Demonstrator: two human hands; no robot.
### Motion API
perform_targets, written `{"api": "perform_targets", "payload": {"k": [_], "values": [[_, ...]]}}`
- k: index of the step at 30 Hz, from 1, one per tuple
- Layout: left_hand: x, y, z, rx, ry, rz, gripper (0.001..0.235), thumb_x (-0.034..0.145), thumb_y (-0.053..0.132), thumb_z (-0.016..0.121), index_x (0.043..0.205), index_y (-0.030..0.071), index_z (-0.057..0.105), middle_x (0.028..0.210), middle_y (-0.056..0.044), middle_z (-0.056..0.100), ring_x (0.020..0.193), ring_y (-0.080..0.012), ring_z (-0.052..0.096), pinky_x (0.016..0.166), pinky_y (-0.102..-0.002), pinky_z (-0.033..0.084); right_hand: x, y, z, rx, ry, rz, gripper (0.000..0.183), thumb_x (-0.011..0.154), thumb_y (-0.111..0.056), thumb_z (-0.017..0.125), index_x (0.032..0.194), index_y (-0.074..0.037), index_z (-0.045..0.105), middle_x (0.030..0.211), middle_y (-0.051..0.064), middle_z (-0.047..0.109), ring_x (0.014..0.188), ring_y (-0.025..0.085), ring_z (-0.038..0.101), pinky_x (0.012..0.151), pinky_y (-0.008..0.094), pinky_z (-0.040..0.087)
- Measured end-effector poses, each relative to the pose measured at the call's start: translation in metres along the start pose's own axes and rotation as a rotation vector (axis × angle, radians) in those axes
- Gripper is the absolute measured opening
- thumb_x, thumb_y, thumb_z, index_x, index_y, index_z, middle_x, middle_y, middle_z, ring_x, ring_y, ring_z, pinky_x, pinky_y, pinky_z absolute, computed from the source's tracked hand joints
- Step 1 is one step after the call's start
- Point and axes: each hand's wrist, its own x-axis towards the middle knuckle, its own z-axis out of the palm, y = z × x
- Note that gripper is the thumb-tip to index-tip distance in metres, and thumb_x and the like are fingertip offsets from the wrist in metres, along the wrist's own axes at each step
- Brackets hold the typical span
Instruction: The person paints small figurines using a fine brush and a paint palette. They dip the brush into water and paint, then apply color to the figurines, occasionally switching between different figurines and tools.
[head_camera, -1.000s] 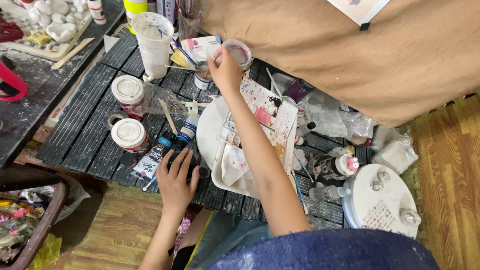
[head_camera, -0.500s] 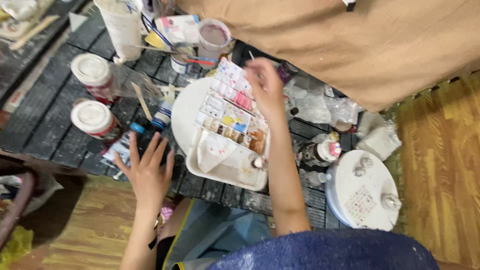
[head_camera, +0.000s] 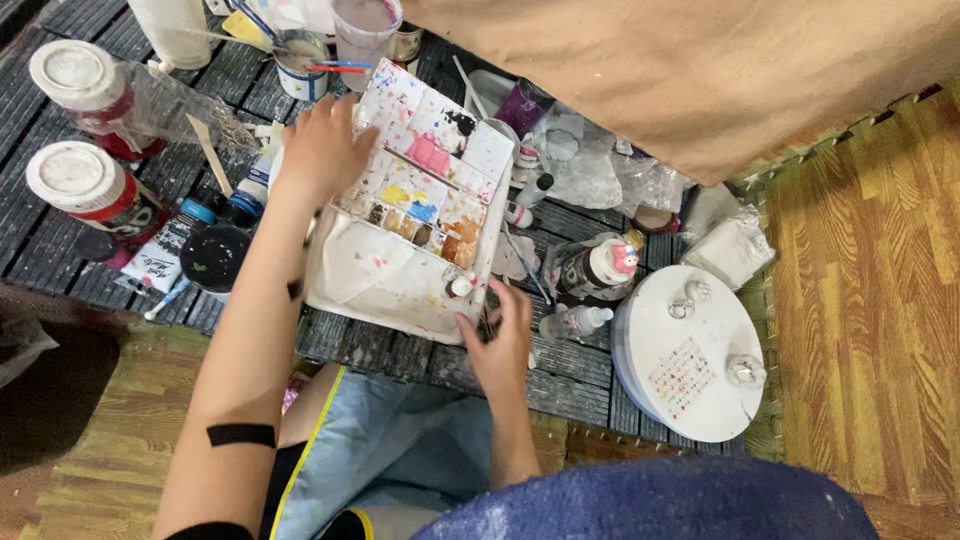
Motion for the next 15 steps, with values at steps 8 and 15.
{"api": "perform_targets", "payload": {"k": [8,15], "values": [[0.038,-0.004,0.019,-0.211,0.062,-0.079,0.06,0.098,0.041,0.066,0.147,0.011,0.048,0.124,-0.016,0.071,0.114,-0.0422,0.064,0.098,-0.066,0.036,0.022,0.003,0.004,-0.057,0.013,-0.209,0.047,0.08,-0.016,0.088,0.122,-0.009,0.067,0.124,0.011,0.064,0.114,0.032,0.063,0.094,0.042,0.053],[-0.055,0.071,-0.015,-0.23,0.177,0.289,0.047,0.092,0.023,0.076,0.134,0.004,0.063,0.129,-0.02,0.068,0.119,-0.0401,0.063,0.098,-0.055,0.042,0.008,0.038,0.009,0.731,-0.056,0.209,0.041,0.088,-0.013,0.081,0.125,-0.003,0.065,0.112,0.009,0.07,0.101,0.018,0.068,0.089,0.033,0.055]]}}
